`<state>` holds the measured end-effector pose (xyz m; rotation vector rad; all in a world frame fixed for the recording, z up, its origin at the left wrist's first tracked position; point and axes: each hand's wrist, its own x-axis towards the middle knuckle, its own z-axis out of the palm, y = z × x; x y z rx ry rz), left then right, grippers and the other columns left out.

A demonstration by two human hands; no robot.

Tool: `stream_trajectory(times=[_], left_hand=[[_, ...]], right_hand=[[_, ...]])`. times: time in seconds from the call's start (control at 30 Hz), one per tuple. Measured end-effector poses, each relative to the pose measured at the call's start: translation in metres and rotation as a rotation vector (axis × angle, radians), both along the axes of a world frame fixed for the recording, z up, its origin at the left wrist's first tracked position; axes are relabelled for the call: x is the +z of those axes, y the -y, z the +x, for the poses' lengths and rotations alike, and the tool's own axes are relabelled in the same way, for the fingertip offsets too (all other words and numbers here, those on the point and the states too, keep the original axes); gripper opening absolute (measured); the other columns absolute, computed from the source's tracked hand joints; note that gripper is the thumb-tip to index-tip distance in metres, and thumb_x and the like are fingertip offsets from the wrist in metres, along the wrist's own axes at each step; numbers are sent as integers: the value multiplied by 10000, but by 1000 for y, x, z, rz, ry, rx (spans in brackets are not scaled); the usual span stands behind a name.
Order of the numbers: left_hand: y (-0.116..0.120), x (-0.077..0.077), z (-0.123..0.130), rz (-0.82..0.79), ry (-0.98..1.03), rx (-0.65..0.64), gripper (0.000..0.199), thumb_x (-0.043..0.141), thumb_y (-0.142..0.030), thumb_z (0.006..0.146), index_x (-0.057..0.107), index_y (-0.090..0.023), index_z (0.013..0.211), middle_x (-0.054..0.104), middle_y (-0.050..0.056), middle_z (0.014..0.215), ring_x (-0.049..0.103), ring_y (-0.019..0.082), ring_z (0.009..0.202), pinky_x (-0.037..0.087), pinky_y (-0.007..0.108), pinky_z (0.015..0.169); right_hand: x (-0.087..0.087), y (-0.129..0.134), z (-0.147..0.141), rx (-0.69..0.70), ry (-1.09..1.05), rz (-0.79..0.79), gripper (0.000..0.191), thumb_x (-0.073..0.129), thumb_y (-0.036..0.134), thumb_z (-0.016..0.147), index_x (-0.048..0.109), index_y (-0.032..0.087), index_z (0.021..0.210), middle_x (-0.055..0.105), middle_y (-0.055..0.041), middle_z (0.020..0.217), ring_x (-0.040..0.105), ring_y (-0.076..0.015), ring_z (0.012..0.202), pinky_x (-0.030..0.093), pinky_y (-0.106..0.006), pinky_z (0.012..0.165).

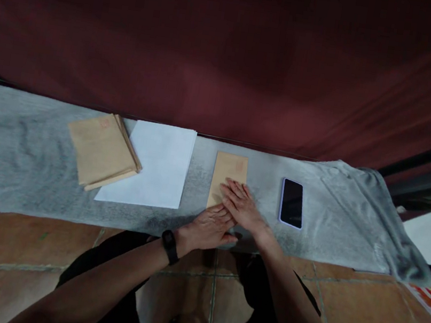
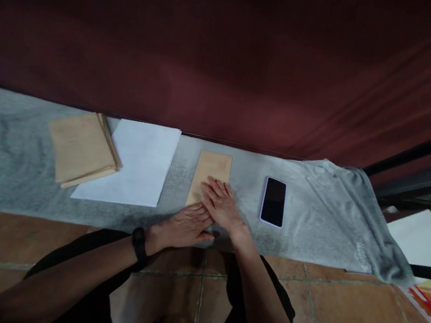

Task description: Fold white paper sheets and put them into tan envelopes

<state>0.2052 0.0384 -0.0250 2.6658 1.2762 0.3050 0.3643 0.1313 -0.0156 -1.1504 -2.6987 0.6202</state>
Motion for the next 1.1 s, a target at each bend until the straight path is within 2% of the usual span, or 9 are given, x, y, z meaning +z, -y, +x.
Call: stream_trajectory(times=[0.1, 0.27, 0.33, 0.43, 0.63, 0.87, 1.0, 1.1], left_hand=[[5, 4, -2, -40, 31, -56, 719, 541, -625, 987, 487, -125, 1501, 500, 165, 1591, 422, 282, 1508, 237, 414, 1271], [14, 9, -5, -101, 76, -54, 713, 631, -615, 941, 537, -122, 1447, 566, 170, 1530, 494, 303, 1451, 315, 416, 1236], [15, 8, -5, -113, 77, -56, 717, 640, -610, 936, 535, -118, 1448, 557, 177, 1537, 487, 307, 1457, 315, 418, 1238], [14, 7, -5, -113, 81, -89, 750, 610, -605, 954, 476, -113, 1504, 482, 178, 1601, 417, 290, 1512, 280, 398, 1259], [15, 7, -6, -115, 66, -131, 837, 580, -577, 975, 313, -93, 1603, 308, 166, 1699, 243, 266, 1597, 130, 388, 1310], [14, 10, -6, -139, 63, -126, 821, 503, -657, 994, 337, -121, 1592, 297, 149, 1706, 241, 250, 1598, 144, 377, 1311], [12, 10, -8, -135, 67, -146, 818, 508, -636, 1001, 313, -116, 1602, 298, 151, 1705, 252, 245, 1594, 143, 379, 1313], [11, 9, -9, -135, 65, -150, 784, 514, -608, 1008, 315, -139, 1604, 298, 136, 1707, 266, 245, 1590, 139, 386, 1313]], right_hand=[[4, 4, -5, 8, 72, -39, 548, 267, 465, 1107, 400, 288, 1609, 223, -6, 1734, 169, -219, 1616, 126, -500, 1327], [3, 7, -19, 136, 81, -87, 552, 255, 476, 1110, 333, 315, 1632, 205, 16, 1735, 164, -176, 1614, 74, -461, 1335], [1, 4, -23, 146, 75, -89, 546, 266, 475, 1109, 342, 323, 1628, 211, 25, 1734, 154, -174, 1616, 70, -457, 1337], [-2, -8, -27, 141, 84, -52, 549, 297, 472, 1104, 357, 309, 1624, 217, 17, 1734, 151, -187, 1617, 88, -464, 1336], [-6, -45, -38, 85, 96, 71, 573, 351, 425, 1088, 347, 247, 1633, 220, -29, 1734, 173, -223, 1615, 103, -482, 1331], [-9, -77, -47, 31, 134, 133, 608, 324, 448, 1094, 306, 198, 1648, 197, -56, 1744, 162, -240, 1618, 56, -474, 1331], [-12, -80, -49, -16, 123, 137, 596, 314, 434, 1096, 318, 202, 1645, 200, -58, 1743, 169, -258, 1617, 60, -501, 1328], [-13, -75, -47, -1, 118, 115, 600, 315, 444, 1092, 305, 225, 1649, 227, -45, 1734, 187, -245, 1613, 67, -507, 1329]])
